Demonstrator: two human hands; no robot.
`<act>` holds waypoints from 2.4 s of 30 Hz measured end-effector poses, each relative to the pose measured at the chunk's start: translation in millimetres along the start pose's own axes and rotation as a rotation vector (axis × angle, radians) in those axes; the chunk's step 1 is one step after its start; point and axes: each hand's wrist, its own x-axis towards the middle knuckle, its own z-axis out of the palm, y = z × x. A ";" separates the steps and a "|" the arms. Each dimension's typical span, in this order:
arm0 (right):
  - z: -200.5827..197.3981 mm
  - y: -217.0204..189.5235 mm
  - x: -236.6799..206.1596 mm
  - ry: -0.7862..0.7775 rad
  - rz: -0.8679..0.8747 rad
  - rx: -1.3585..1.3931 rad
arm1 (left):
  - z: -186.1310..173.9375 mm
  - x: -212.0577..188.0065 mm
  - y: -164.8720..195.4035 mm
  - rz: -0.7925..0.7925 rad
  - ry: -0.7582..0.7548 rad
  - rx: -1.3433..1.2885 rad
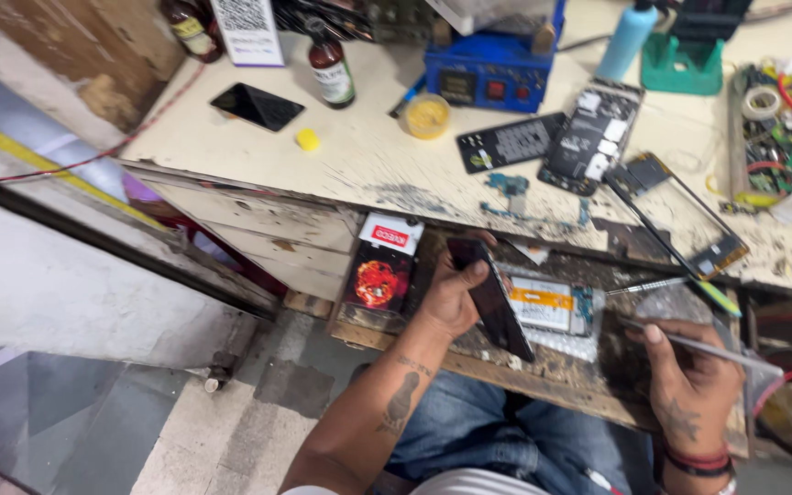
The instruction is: The person disassembles a smartphone, removes the battery, and uses a metal tool to pry and separate internal components. They then reassemble the phone by reconnecting the battery and aligning the casing.
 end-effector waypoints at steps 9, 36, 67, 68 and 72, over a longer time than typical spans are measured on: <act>8.0 20.1 -11.9 0.022 0.090 0.083 | -10.2 -3.8 -1.0 0.014 -0.020 -0.016; -2.6 -0.1 -20.4 -0.016 0.054 0.040 | -8.6 -14.2 -2.8 0.032 -0.030 -0.017; -7.5 18.8 -26.7 -0.054 0.048 0.095 | -4.9 -13.6 -1.2 0.048 0.041 -0.008; -7.0 18.9 -26.5 -0.048 0.055 0.097 | -5.2 -13.4 -0.7 0.041 0.053 -0.023; -7.6 20.0 -26.5 -0.045 0.049 0.100 | -7.6 -13.3 -2.8 0.048 0.140 -0.015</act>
